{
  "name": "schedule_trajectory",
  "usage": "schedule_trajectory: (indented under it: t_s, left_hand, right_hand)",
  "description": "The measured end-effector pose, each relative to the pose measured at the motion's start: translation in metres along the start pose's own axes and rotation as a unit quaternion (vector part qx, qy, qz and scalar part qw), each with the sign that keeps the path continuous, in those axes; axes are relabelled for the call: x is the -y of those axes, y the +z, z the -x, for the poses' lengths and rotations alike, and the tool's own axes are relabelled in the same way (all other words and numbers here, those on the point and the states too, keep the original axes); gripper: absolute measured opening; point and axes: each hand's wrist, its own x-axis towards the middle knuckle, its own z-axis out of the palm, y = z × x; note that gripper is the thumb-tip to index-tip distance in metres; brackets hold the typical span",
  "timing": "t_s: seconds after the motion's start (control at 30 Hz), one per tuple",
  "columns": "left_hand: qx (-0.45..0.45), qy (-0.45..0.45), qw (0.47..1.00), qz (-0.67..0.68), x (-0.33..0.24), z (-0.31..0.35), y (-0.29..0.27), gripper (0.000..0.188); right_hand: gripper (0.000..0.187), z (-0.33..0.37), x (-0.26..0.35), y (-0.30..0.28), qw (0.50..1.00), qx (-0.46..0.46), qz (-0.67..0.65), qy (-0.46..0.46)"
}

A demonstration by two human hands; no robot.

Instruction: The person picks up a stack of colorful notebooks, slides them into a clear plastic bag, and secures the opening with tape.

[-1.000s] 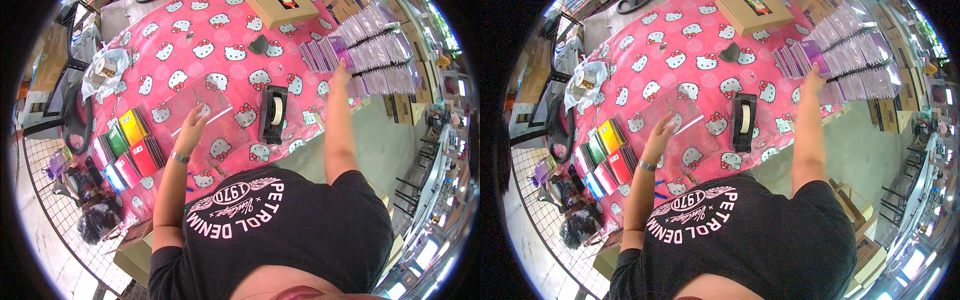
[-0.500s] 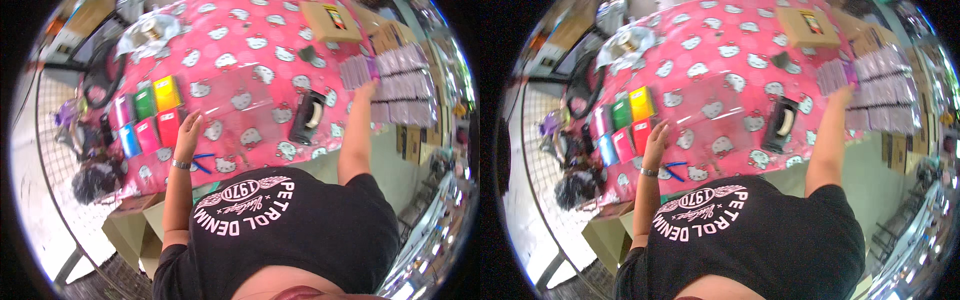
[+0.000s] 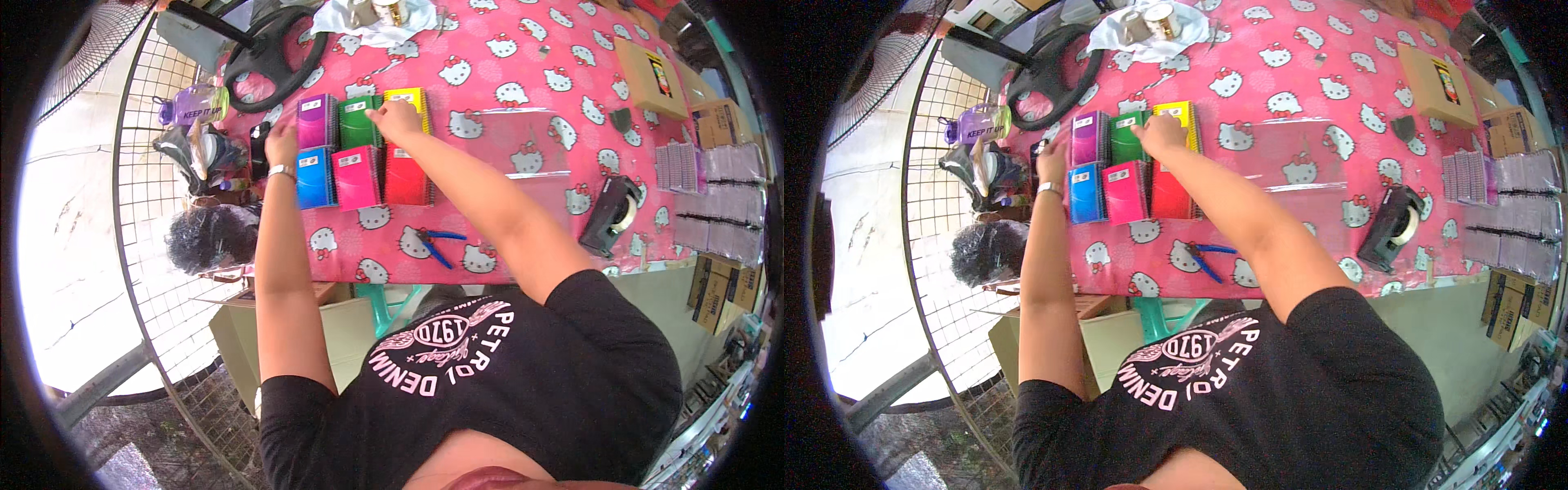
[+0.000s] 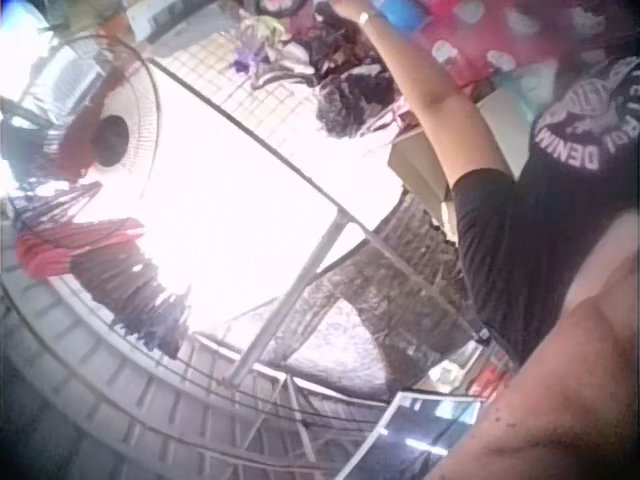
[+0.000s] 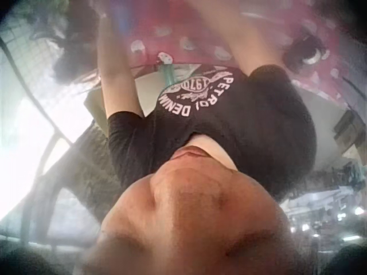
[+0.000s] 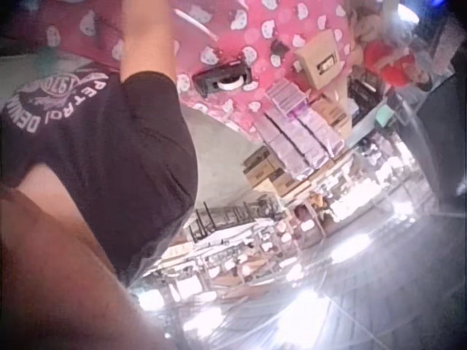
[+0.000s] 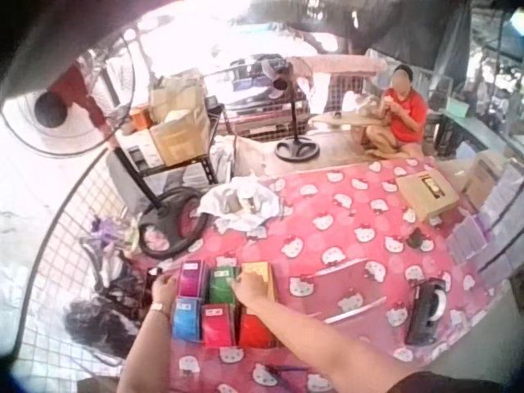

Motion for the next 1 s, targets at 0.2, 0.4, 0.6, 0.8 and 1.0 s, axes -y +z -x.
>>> schedule_trajectory:
  t_s: [0.2, 0.4, 0.6, 0.8, 1.0]
  left_hand:
    - [0.057, -0.018, 0.986, -0.158, 0.047, 0.001, 0.013, 0.056]
    - [0.012, -0.005, 0.998, -0.064, 0.061, 0.001, 0.009, 0.045]
    - [0.043, -0.120, 0.977, 0.173, 0.053, -0.030, -0.043, 0.057]
    - [0.288, -0.296, 0.740, 0.530, -0.012, -0.010, -0.069, 0.095]
    - [0.240, -0.123, 0.799, 0.537, 0.017, -0.021, -0.047, 0.042]
  right_hand:
    - [0.071, 0.005, 0.040, 0.052, 0.958, -0.064, 0.275, -0.046]
    - [0.026, -0.021, 0.043, 0.060, 0.995, -0.043, 0.086, 0.012]
    - [0.014, -0.043, 0.086, 0.017, 0.980, -0.034, 0.053, -0.188]
    - [0.011, -0.030, 0.203, -0.037, 0.862, 0.129, 0.263, -0.412]
    - [0.038, -0.027, 0.162, 0.048, 0.921, -0.197, -0.023, -0.335]
